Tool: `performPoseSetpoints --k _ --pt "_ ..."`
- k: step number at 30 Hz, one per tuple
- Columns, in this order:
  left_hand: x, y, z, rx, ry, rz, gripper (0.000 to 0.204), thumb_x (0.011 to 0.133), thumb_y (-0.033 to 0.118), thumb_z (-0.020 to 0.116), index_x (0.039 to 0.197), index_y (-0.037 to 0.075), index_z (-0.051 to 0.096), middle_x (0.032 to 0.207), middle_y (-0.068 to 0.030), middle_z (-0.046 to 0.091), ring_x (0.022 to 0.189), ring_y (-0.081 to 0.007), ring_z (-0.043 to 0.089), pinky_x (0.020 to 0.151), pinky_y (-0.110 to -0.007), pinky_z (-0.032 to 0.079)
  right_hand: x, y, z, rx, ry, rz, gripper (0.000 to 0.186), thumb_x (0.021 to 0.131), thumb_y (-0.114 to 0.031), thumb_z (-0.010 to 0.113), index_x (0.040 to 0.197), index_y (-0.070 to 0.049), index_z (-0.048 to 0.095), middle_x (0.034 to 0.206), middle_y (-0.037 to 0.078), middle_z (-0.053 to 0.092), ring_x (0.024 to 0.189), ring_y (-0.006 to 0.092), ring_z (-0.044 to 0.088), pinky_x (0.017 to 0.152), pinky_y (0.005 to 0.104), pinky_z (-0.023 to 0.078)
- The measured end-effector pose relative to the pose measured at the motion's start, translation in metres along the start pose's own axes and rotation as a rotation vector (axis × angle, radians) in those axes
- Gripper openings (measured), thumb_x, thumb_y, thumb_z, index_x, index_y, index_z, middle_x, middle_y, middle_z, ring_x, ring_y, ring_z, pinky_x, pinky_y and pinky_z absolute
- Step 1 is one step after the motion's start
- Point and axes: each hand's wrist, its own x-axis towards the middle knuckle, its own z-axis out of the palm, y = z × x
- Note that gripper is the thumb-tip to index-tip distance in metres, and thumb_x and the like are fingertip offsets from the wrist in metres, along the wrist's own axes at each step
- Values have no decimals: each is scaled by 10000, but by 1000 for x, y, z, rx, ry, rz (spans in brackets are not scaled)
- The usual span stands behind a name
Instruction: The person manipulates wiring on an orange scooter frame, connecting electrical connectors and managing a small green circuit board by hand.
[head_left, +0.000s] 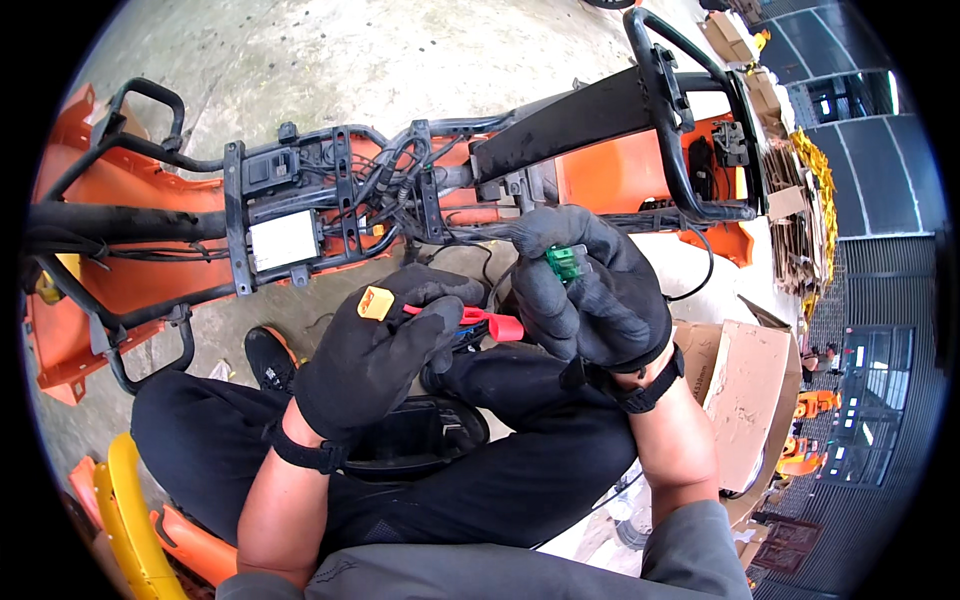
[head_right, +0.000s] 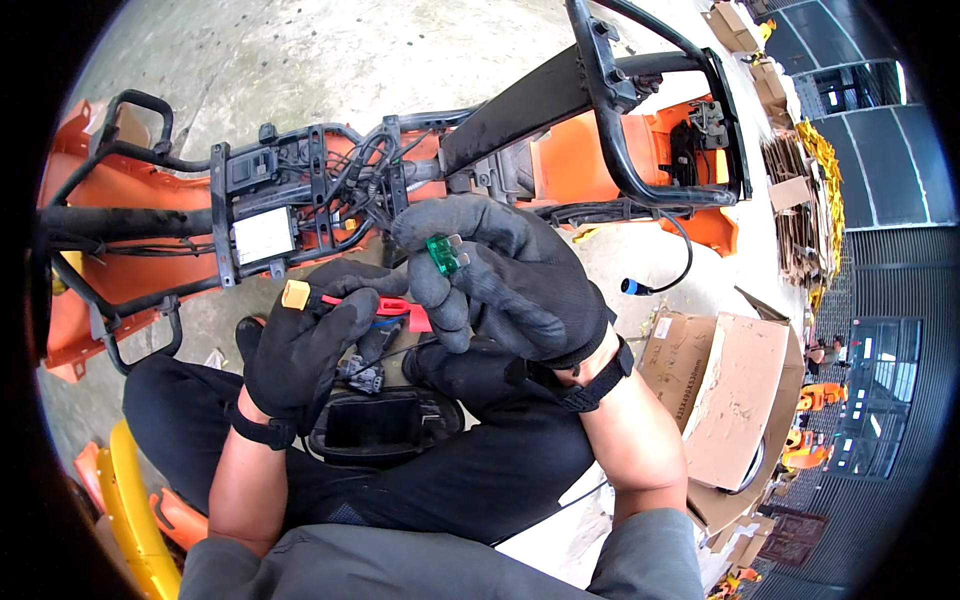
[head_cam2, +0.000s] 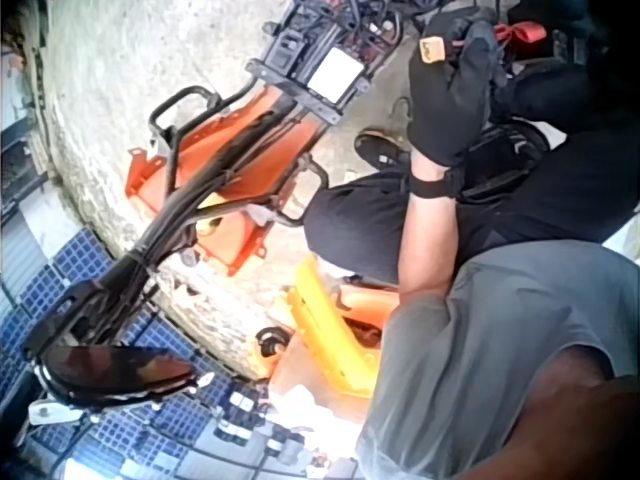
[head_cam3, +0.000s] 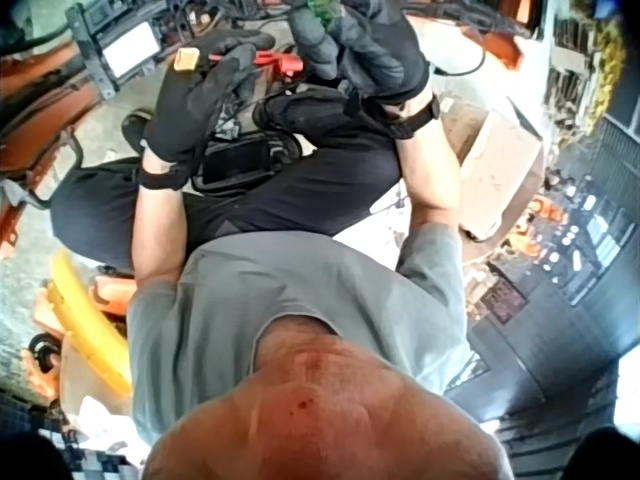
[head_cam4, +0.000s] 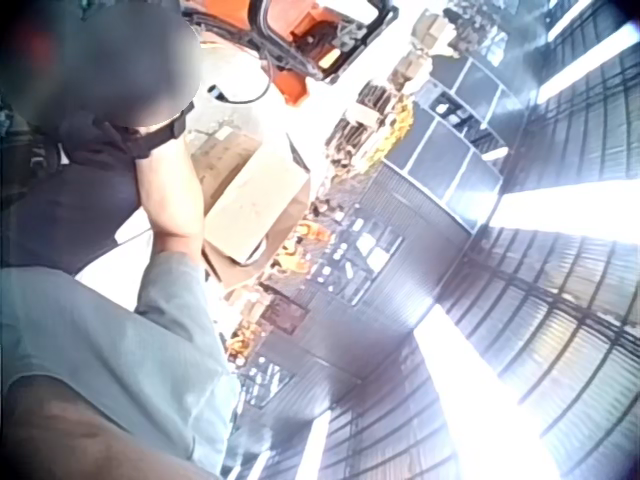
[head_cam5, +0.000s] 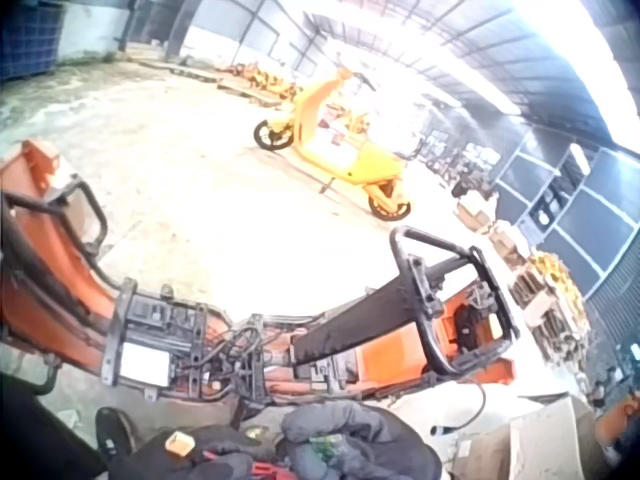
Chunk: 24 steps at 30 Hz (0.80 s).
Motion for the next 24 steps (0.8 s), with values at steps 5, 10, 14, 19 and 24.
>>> performPoseSetpoints --k 5,10,14,19,24 --pt "4 -7 0 4 -8 123 272 952 173 552 1127 -24 619 927 -60 619 784 -115 573 712 -273 469 3 2 -4 85 -139 -54 376 989 -180 521 1276 60 482 843 127 608 639 134 577 562 236 470" --pt "3 -10 1 -11 20 127 258 944 153 552 1119 -25 622 1029 -99 649 906 -148 602 801 -289 478 0 1 -1 32 -109 -52 349 999 -167 490 1257 69 489 811 136 604 574 140 556 494 235 453" --pt "0 -11 3 -61 34 75 258 950 146 553 1123 -25 635 1039 -91 619 818 -123 587 723 -266 462 1 1 -1 60 -143 -85 340 999 -165 485 1239 76 495 798 136 602 542 139 547 471 241 445" --pt "0 -6 4 -98 30 33 271 949 161 558 1132 -22 639 1026 -78 603 760 -107 579 671 -255 456 1 1 -1 74 -148 -93 341 995 -169 495 1230 77 499 786 137 600 542 135 545 471 237 442" --pt "-1 -6 1 -89 7 -17 278 947 174 561 1131 -18 641 1034 -76 604 759 -104 581 665 -255 457 -1 1 0 32 -131 -85 347 987 -173 517 1227 76 502 786 134 602 544 132 547 474 233 441"
